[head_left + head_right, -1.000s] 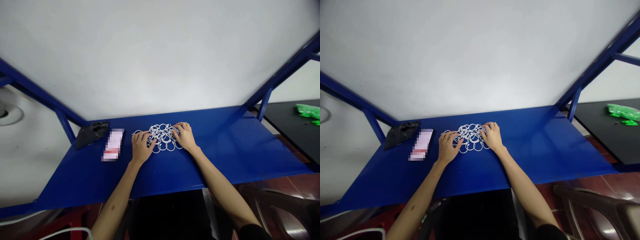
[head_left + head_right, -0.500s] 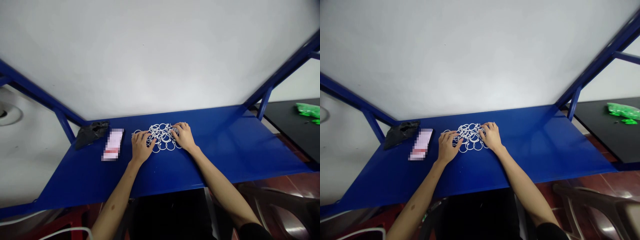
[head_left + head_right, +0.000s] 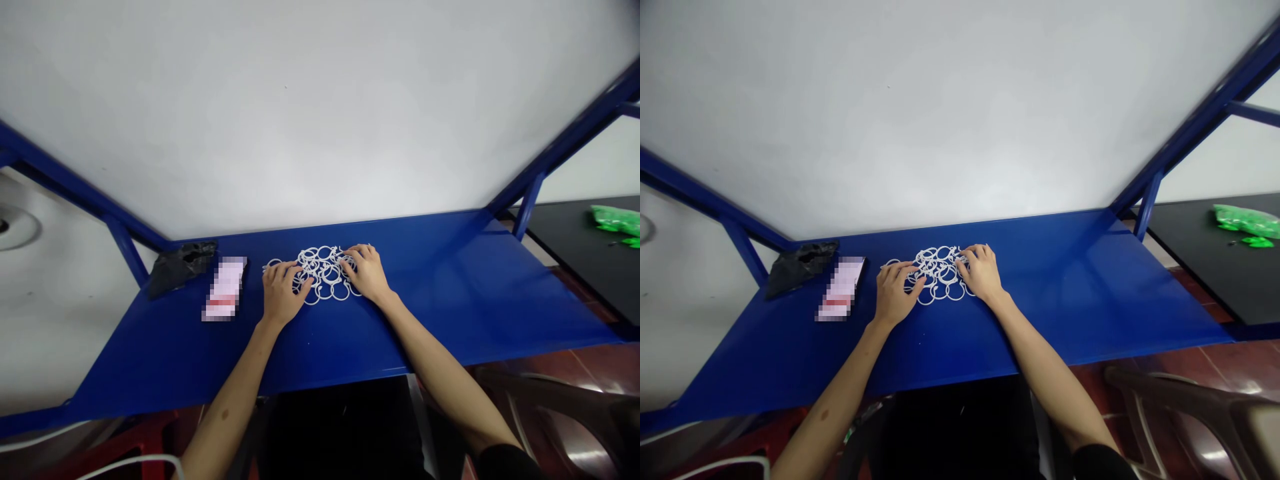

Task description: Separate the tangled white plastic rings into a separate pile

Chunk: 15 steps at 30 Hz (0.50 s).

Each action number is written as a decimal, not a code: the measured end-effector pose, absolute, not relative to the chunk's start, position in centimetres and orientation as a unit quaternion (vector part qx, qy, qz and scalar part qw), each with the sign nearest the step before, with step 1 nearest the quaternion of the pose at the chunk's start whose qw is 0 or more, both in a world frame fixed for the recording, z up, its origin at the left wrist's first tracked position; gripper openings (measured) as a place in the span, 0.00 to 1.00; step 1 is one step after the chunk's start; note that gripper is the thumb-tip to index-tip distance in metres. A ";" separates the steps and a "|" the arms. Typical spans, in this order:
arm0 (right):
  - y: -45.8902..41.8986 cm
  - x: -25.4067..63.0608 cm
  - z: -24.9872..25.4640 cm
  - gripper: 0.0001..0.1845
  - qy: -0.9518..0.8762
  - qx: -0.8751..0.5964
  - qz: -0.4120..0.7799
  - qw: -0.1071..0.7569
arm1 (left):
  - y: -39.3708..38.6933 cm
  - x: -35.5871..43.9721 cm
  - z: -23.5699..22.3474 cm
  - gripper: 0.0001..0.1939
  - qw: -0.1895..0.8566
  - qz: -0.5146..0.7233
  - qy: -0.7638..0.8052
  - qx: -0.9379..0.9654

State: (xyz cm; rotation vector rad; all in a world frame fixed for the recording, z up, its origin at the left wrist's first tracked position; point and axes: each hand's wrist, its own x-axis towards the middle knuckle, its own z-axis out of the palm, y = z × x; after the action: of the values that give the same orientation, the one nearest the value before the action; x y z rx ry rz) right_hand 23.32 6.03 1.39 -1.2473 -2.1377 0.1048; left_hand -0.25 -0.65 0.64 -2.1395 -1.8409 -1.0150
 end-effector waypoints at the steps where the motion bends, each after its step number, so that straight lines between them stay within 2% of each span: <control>1: 6.1 23.4 1.5 0.16 -0.816 -0.476 0.039 0.326 | -0.7 -0.2 0.7 0.13 0.070 -0.337 -0.609 -0.714; 10: 7.6 25.4 2.3 0.17 -0.784 -0.507 0.010 0.357 | -1.1 -0.1 1.5 0.15 0.047 -0.342 -0.590 -0.730; 15: 8.2 27.3 1.7 0.18 -0.792 -0.503 -0.012 0.346 | -1.3 0.2 1.6 0.15 0.057 -0.343 -0.565 -0.748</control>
State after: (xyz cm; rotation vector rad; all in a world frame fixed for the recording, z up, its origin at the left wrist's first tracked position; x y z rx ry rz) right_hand 27.34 8.24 1.73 -1.3056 -2.0543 -0.0320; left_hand 0.22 -1.31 1.56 -2.2676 -1.7143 -1.0404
